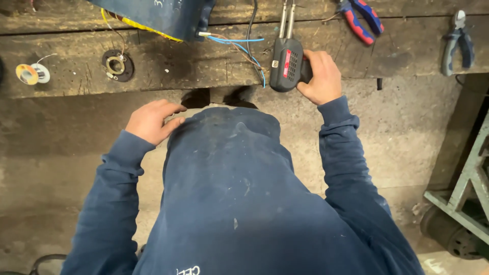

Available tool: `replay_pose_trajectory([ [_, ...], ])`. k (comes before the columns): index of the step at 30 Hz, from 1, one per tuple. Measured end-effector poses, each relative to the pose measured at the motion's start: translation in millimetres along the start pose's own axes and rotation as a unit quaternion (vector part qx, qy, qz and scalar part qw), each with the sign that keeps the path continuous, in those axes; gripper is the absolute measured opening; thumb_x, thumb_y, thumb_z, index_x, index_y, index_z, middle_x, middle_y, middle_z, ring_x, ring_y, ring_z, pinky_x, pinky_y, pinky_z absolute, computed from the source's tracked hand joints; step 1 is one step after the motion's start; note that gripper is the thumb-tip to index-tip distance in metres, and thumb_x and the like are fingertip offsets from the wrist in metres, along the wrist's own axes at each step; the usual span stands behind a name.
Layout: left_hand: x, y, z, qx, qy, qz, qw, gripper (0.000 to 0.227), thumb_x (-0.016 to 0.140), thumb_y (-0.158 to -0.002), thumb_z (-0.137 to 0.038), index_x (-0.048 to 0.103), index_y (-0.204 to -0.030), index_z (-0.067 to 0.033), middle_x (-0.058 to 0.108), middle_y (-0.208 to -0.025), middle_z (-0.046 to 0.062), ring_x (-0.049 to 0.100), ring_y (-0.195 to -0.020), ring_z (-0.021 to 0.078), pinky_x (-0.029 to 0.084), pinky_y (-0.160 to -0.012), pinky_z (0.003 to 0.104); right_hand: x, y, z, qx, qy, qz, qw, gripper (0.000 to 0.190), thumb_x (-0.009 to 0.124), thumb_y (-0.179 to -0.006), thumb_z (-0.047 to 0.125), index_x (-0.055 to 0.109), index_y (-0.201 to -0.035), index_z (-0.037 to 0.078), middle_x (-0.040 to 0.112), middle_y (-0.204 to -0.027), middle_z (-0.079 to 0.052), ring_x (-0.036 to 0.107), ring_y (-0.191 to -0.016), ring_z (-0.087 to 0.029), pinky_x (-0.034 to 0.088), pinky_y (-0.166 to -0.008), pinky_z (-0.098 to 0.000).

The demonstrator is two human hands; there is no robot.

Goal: The person uses a soldering iron to heat and solder wires to a small metal component on a workbench. They then clean the soldering iron tip with pliers and a sponge, and continue to solder and manipulate wires connected to a cylindrical motor housing.

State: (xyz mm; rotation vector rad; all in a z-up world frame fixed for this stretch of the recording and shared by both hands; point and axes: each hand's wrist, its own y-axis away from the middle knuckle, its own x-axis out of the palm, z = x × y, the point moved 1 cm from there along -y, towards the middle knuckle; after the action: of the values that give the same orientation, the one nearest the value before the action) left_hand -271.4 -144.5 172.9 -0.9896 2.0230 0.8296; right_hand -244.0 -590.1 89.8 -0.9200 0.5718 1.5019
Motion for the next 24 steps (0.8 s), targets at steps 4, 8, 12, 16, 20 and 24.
replay_pose_trajectory([
  [4,-1.1,-16.0,-9.6,0.011,-0.013,0.017,1.000,0.030,0.069,-0.093,-0.032,0.072,-0.117,-0.0146,0.066,-0.096,0.009,0.065,-0.096,0.0320,0.052,-0.078,0.043,-14.7,-0.6,-3.6,-0.004,-0.061,0.039,0.997,0.069,0.079,-0.071,0.015,0.057,-0.136,0.004,0.061,-0.120,-0.019,0.058,-0.112,-0.041,0.049,-0.096,-0.0483],
  [8,-0.6,-22.7,-11.1,0.027,-0.015,0.014,0.999,0.030,0.069,-0.094,-0.033,0.072,-0.118,-0.0151,0.066,-0.097,0.009,0.065,-0.097,0.0321,0.052,-0.079,0.043,-52.2,-7.9,-26.7,-0.015,-0.060,0.026,0.998,0.068,0.080,-0.074,0.016,0.059,-0.137,0.003,0.062,-0.124,-0.019,0.059,-0.115,-0.040,0.049,-0.099,-0.0478],
  [12,1.1,-21.2,-16.4,0.008,-0.017,0.021,1.000,0.031,0.068,-0.094,-0.035,0.072,-0.117,-0.0152,0.068,-0.098,0.008,0.065,-0.097,0.0319,0.052,-0.078,0.043,-83.3,-36.0,-100.1,0.025,-0.059,-0.098,0.993,0.040,0.072,-0.088,0.007,0.065,-0.127,0.003,0.067,-0.116,-0.018,0.068,-0.105,-0.037,0.054,-0.089,-0.0416],
  [16,5.9,-14.7,-17.9,0.000,-0.029,0.030,0.999,0.033,0.067,-0.093,-0.037,0.072,-0.117,-0.0154,0.069,-0.101,0.008,0.065,-0.098,0.0325,0.052,-0.079,0.044,-62.0,-78.3,-249.1,-0.006,0.120,-0.120,0.985,0.026,0.075,-0.091,0.015,0.067,-0.111,-0.001,0.067,-0.108,-0.022,0.065,-0.099,-0.042,0.053,-0.085,-0.0487],
  [20,2.5,-0.1,-26.8,-0.025,-0.005,0.009,1.000,0.033,0.066,-0.094,-0.037,0.072,-0.118,-0.0151,0.070,-0.104,0.008,0.066,-0.100,0.0318,0.053,-0.081,0.043,-65.2,-104.2,-259.8,-0.016,0.214,-0.047,0.976,0.035,0.078,-0.093,0.032,0.070,-0.105,0.000,0.069,-0.101,-0.024,0.063,-0.093,-0.045,0.050,-0.079,-0.0529],
  [24,10.9,14.9,-23.0,-0.118,0.021,0.027,0.992,0.034,0.066,-0.092,-0.038,0.071,-0.119,-0.0181,0.070,-0.105,0.007,0.067,-0.097,0.0297,0.053,-0.081,0.042,-78.4,-119.6,-235.4,-0.055,0.219,0.017,0.974,0.039,0.083,-0.094,0.039,0.072,-0.104,0.002,0.069,-0.098,-0.022,0.063,-0.091,-0.045,0.049,-0.078,-0.0537],
])
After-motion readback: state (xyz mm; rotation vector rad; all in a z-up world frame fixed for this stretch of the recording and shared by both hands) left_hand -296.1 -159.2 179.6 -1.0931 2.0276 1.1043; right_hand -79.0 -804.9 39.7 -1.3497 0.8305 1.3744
